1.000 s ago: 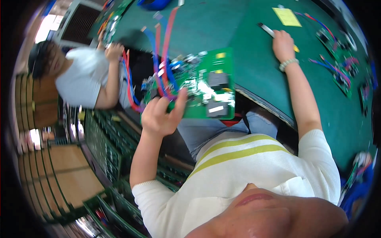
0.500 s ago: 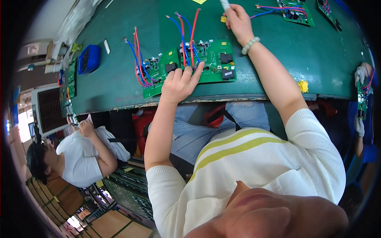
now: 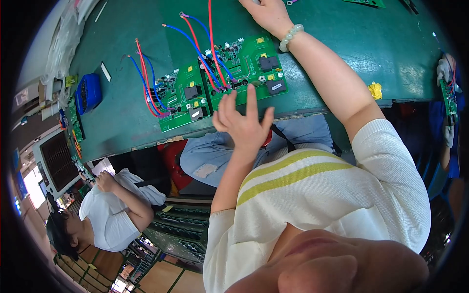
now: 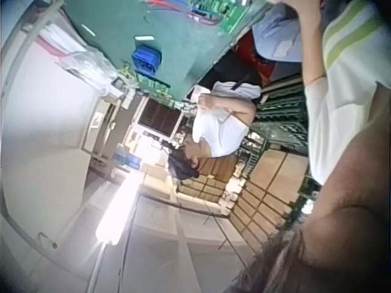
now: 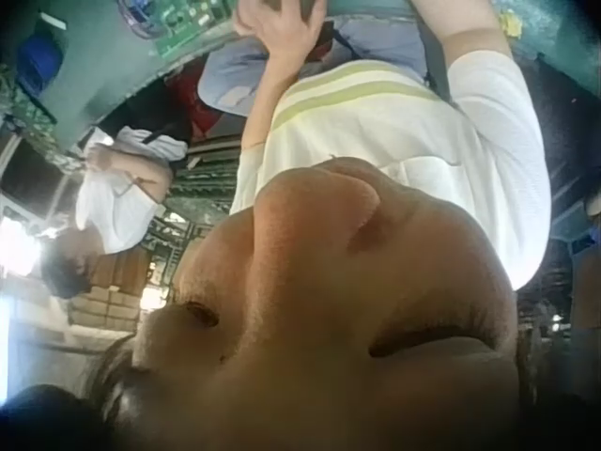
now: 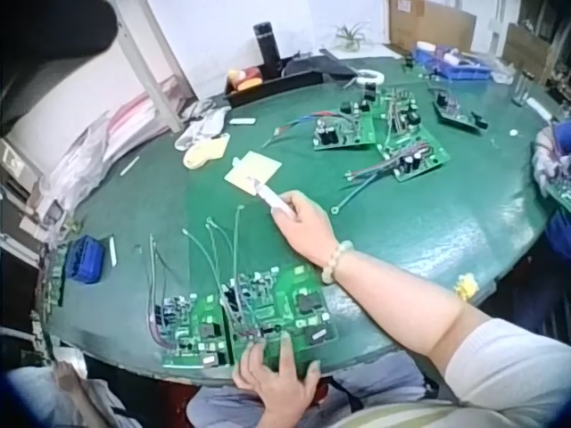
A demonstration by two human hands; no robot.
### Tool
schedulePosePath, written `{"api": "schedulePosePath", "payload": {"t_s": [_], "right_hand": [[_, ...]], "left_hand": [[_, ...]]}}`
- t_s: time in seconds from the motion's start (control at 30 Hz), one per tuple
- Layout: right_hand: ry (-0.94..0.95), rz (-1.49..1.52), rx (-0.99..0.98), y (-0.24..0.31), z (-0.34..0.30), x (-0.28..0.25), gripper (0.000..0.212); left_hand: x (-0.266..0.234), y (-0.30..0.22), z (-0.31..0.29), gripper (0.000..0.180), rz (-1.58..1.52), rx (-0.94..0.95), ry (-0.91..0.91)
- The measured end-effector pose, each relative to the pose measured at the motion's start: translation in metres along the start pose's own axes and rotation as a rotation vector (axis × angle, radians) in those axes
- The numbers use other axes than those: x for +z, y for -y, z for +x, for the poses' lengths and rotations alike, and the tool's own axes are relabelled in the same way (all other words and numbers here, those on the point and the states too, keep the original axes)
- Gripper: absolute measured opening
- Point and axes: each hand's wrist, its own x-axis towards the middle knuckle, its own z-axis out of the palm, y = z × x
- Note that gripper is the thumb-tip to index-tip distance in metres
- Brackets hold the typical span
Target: The person assembles electronic components onto circuit boards by hand at a factory workstation, taking components from a plastic bin and a storage rack and using a blue tool.
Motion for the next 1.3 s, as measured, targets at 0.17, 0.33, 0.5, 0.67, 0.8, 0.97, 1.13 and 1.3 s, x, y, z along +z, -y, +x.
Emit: {"api": "schedulePosePath", "payload": {"t_s": [0.17, 0.33, 0.5, 0.67, 0.8, 0.97, 1.13, 1.3], "right_hand": [[0.029, -0.045, 0.006, 0.002, 0.0, 0.002, 0.023], [0.031, -0.056, 0.004, 0.004, -0.001, 0.001, 0.023], [0.033, -0.066, -0.032, 0.001, -0.001, 0.002, 0.023], [0.045, -0.043, -0.006, 0.001, -0.004, 0.0, 0.024], [0.035, -0.064, -0.033, -0.003, -0.004, 0.001, 0.024], [0.064, -0.043, 0.007, 0.003, -0.003, 0.002, 0.024], [0.063, -0.021, -0.018, 0.0, -0.001, 0.001, 0.023], [0.079, -0.024, -0.028, -0.001, -0.001, 0.002, 0.023]], "left_hand": [[0.026, 0.006, -0.015, 0.043, 0.005, 0.162, -0.234], [0.027, 0.005, -0.014, 0.041, 0.002, 0.159, -0.251], [0.027, 0.005, -0.014, 0.041, 0.001, 0.15, -0.263], [0.024, 0.005, -0.016, 0.043, -0.025, 0.181, -0.226], [0.027, 0.005, -0.02, 0.041, -0.017, 0.179, -0.239], [0.028, 0.006, -0.018, 0.037, -0.031, 0.154, -0.288], [0.031, 0.007, -0.016, 0.036, -0.023, 0.154, -0.312], [0.03, 0.007, -0.017, 0.037, -0.037, 0.16, -0.307]]}}
